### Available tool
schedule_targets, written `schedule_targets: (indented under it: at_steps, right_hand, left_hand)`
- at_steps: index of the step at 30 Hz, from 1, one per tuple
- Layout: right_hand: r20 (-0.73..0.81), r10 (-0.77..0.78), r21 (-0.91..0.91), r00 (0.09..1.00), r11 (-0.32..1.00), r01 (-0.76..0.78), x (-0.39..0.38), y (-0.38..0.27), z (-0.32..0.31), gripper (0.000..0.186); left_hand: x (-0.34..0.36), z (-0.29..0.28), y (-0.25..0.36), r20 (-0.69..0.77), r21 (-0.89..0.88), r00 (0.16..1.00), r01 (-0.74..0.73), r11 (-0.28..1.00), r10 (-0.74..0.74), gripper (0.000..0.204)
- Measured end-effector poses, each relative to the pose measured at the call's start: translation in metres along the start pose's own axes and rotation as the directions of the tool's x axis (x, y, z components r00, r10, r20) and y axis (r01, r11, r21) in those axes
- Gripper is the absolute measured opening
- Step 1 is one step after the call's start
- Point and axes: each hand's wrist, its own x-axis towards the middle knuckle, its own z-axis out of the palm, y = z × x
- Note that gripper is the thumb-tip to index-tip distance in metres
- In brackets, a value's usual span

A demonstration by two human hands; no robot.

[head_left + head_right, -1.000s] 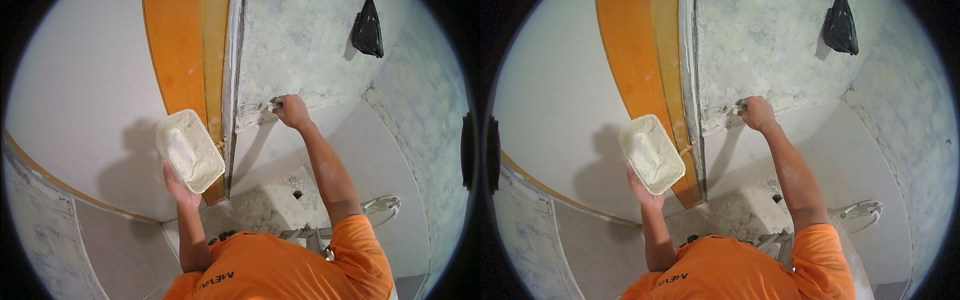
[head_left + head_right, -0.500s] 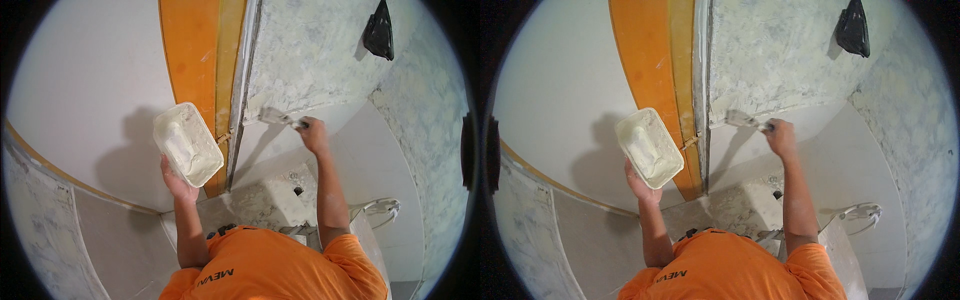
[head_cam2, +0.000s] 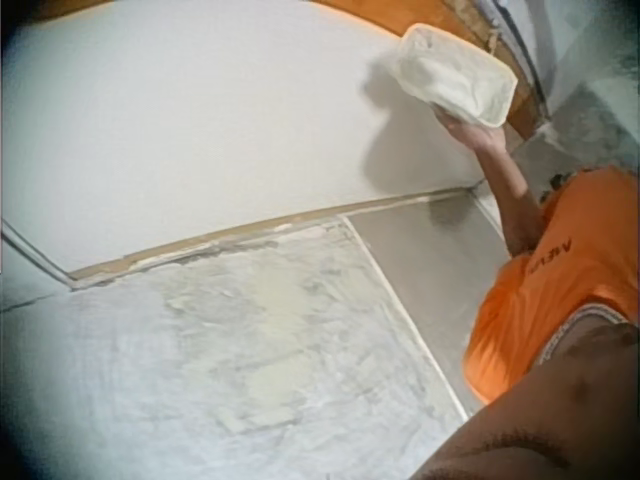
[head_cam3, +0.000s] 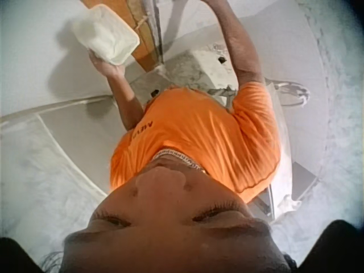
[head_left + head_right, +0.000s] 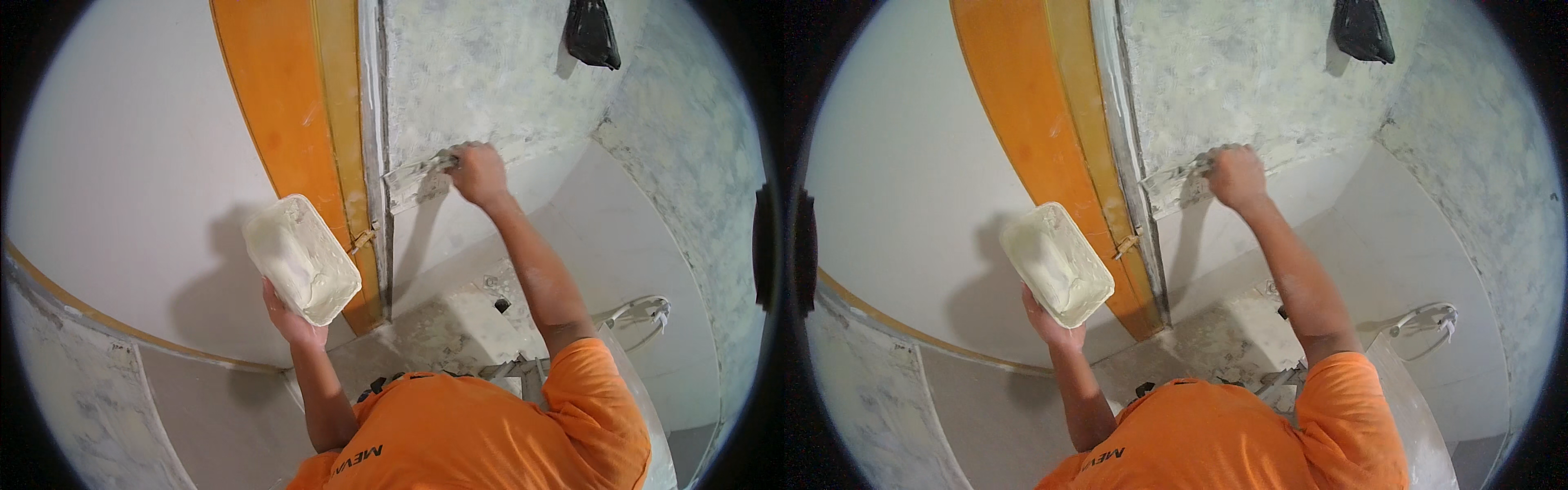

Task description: The person applies plaster to a wall and ceiling using a putty knife, taking the plaster from a plastic container.

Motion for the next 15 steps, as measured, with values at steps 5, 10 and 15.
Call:
schedule_targets:
  at_steps: [5, 10, 15]
  right_hand:
    - [-0.017, 0.168, 0.045, 0.986, 0.985, -0.167, -0.016, 0.025, -0.016, 0.016]
    - [-0.256, 0.325, 0.132, 0.911, 0.945, -0.300, -0.065, 0.047, -0.004, 0.022]
    - [-0.092, 0.604, 0.436, 0.792, 0.739, -0.514, -0.109, 0.018, 0.019, 0.026]
  left_hand:
    - [-0.005, 0.003, 0.006, -0.166, 0.119, 0.986, 0.012, 0.993, 0.008, 0.061]
    - [-0.003, -0.015, -0.001, -0.074, 0.101, 0.997, -0.009, 0.995, 0.016, 0.065]
    - [0.001, -0.009, -0.003, -0.065, 0.052, 0.998, 0.016, 0.999, -0.013, 0.066]
